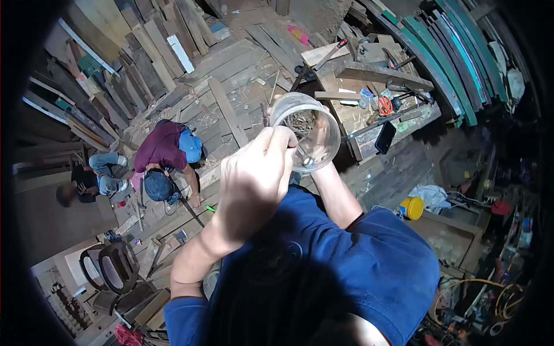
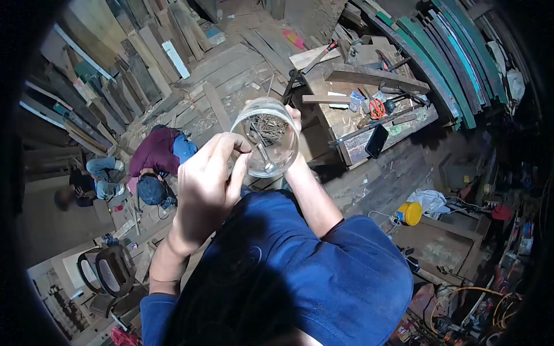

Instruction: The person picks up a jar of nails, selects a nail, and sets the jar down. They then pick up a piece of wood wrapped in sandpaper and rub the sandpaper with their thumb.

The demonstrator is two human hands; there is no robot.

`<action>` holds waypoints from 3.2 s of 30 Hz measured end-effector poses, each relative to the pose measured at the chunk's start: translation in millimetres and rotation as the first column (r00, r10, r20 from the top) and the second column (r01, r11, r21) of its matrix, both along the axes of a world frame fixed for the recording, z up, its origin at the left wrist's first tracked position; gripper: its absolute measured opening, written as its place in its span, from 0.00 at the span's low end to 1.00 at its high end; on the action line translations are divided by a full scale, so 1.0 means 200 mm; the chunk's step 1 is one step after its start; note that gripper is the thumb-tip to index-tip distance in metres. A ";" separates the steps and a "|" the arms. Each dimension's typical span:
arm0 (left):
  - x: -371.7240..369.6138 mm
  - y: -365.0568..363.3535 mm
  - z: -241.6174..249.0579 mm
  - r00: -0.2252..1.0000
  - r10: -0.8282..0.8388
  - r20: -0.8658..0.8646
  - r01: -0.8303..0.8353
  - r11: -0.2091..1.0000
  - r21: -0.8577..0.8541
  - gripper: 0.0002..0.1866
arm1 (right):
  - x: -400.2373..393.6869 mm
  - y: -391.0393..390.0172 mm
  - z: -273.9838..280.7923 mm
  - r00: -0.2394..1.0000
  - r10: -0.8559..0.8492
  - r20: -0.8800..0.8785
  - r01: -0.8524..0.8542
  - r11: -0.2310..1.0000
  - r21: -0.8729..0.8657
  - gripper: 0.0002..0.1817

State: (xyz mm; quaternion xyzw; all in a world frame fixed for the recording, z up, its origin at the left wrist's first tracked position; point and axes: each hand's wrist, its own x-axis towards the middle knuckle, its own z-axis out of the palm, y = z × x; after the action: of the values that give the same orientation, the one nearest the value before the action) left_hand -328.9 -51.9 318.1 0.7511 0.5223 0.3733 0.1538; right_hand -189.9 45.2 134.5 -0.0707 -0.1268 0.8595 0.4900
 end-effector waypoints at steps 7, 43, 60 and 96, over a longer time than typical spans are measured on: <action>0.01 -0.02 0.02 0.989 0.048 -0.137 -0.044 0.999 0.028 0.06 | -0.01 0.00 0.11 0.999 0.036 0.016 -0.038 0.989 0.143 0.55; 0.17 0.47 -0.41 0.964 -0.203 -0.170 0.105 0.883 -0.457 0.11 | 0.00 0.10 0.03 0.997 0.015 0.074 -0.011 0.998 -0.057 0.36; 0.18 0.61 -0.42 0.863 -0.275 -0.424 -0.058 0.780 -0.623 0.11 | 0.01 0.09 0.02 0.973 -0.065 0.220 0.079 0.995 -0.055 0.38; 0.01 0.21 -0.35 0.962 -0.251 -0.102 0.224 0.949 -0.221 0.10 | -0.02 0.04 0.04 0.992 0.121 0.033 -0.120 0.992 -0.037 0.40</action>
State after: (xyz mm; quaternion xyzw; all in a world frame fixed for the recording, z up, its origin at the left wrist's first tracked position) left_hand -326.4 -9.8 248.9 0.8112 0.4726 0.2461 0.2409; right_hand -193.3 53.0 142.2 -0.0866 -0.1246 0.8882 0.4338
